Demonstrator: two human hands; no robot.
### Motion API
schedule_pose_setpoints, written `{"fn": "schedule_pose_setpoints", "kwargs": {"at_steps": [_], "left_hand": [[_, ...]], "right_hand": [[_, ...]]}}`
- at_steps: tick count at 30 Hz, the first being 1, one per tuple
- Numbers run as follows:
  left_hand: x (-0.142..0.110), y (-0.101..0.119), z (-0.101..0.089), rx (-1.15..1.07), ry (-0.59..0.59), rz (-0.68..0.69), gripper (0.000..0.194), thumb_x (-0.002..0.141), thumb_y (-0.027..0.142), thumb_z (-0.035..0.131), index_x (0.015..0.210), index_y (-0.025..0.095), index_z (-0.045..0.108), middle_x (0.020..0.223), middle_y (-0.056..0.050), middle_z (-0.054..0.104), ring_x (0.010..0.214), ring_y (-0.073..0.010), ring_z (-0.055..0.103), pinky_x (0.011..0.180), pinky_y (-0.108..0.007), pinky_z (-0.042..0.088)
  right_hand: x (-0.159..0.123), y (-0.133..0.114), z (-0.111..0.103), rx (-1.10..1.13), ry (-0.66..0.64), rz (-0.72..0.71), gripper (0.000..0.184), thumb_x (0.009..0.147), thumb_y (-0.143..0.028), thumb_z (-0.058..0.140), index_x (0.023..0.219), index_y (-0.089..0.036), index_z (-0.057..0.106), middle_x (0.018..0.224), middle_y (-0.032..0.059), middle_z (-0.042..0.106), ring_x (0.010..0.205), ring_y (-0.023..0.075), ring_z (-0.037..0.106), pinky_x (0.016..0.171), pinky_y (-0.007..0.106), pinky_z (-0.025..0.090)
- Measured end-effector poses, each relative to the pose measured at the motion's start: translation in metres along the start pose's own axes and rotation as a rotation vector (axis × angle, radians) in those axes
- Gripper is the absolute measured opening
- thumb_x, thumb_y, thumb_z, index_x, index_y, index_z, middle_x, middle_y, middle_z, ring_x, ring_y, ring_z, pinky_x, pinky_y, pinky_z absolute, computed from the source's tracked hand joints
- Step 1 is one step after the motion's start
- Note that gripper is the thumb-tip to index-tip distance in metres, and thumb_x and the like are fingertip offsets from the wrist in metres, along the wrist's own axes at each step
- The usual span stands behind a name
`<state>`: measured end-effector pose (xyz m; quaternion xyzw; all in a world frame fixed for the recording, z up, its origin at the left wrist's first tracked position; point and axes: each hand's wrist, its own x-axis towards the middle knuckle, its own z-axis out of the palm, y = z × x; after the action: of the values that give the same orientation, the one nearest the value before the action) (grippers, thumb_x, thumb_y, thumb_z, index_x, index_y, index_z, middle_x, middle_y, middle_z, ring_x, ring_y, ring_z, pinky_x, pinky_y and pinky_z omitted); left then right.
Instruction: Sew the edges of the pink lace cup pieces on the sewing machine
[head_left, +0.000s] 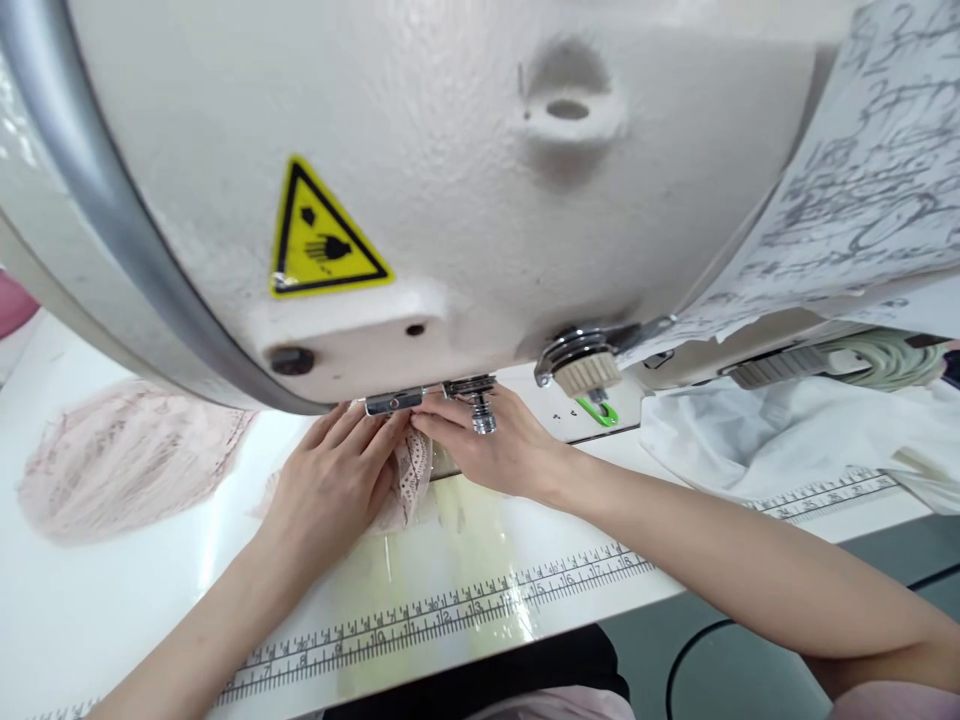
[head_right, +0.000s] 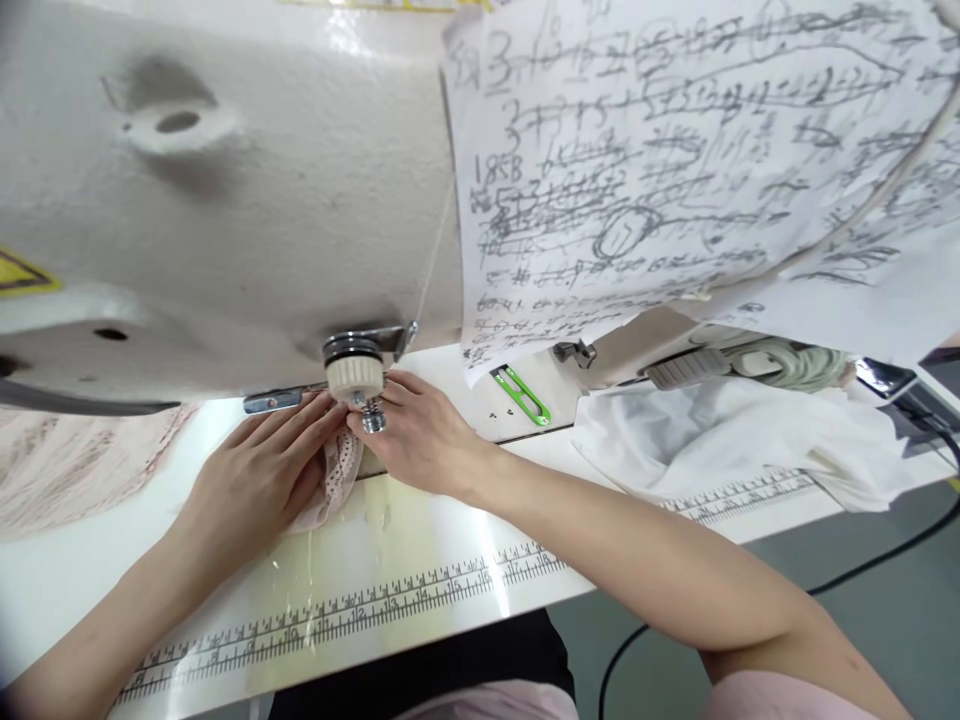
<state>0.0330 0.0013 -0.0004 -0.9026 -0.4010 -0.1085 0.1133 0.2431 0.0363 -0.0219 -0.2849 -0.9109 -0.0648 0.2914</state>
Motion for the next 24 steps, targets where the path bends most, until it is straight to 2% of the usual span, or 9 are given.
{"fn": "schedule_pose_setpoints", "kwargs": {"at_steps": [4, 12, 19, 24], "left_hand": [[-0.001, 0.0, 0.0, 0.01, -0.014, -0.014, 0.041, 0.094, 0.02, 0.04, 0.132, 0.009, 0.053, 0.128, -0.014, 0.062, 0.116, -0.0296, 0.06, 0.092, -0.046, 0.051], [0.001, -0.001, -0.002, 0.023, -0.008, -0.008, 0.04, 0.096, 0.023, 0.039, 0.131, 0.009, 0.053, 0.129, -0.014, 0.061, 0.118, -0.0287, 0.059, 0.095, -0.046, 0.05], [0.002, 0.002, -0.003, 0.036, -0.015, -0.01, 0.042, 0.097, 0.024, 0.038, 0.135, 0.009, 0.049, 0.129, -0.014, 0.062, 0.122, -0.0297, 0.056, 0.1, -0.049, 0.047], [0.0, 0.001, -0.019, 0.043, 0.045, -0.011, 0.041, 0.095, 0.026, 0.048, 0.134, 0.016, 0.051, 0.126, -0.011, 0.064, 0.119, -0.0289, 0.058, 0.092, -0.045, 0.051]], "right_hand": [[0.0, 0.0, 0.0, 0.01, 0.018, -0.012, 0.025, 0.088, -0.004, 0.047, 0.102, -0.012, 0.067, 0.111, 0.0068, 0.07, 0.096, 0.0176, 0.062, 0.09, 0.034, 0.049], [0.001, 0.0, -0.001, -0.046, 0.038, -0.018, 0.025, 0.089, -0.006, 0.047, 0.101, -0.013, 0.068, 0.104, 0.0039, 0.072, 0.091, 0.0165, 0.062, 0.09, 0.032, 0.048], [0.0, 0.001, -0.001, -0.063, 0.023, -0.001, 0.026, 0.09, -0.006, 0.045, 0.101, -0.015, 0.066, 0.105, 0.0041, 0.072, 0.097, 0.0164, 0.06, 0.091, 0.033, 0.045], [-0.001, 0.001, 0.0, -0.061, 0.038, -0.002, 0.028, 0.09, -0.006, 0.043, 0.101, -0.017, 0.066, 0.107, 0.0025, 0.071, 0.099, 0.0156, 0.059, 0.091, 0.031, 0.043]]}}
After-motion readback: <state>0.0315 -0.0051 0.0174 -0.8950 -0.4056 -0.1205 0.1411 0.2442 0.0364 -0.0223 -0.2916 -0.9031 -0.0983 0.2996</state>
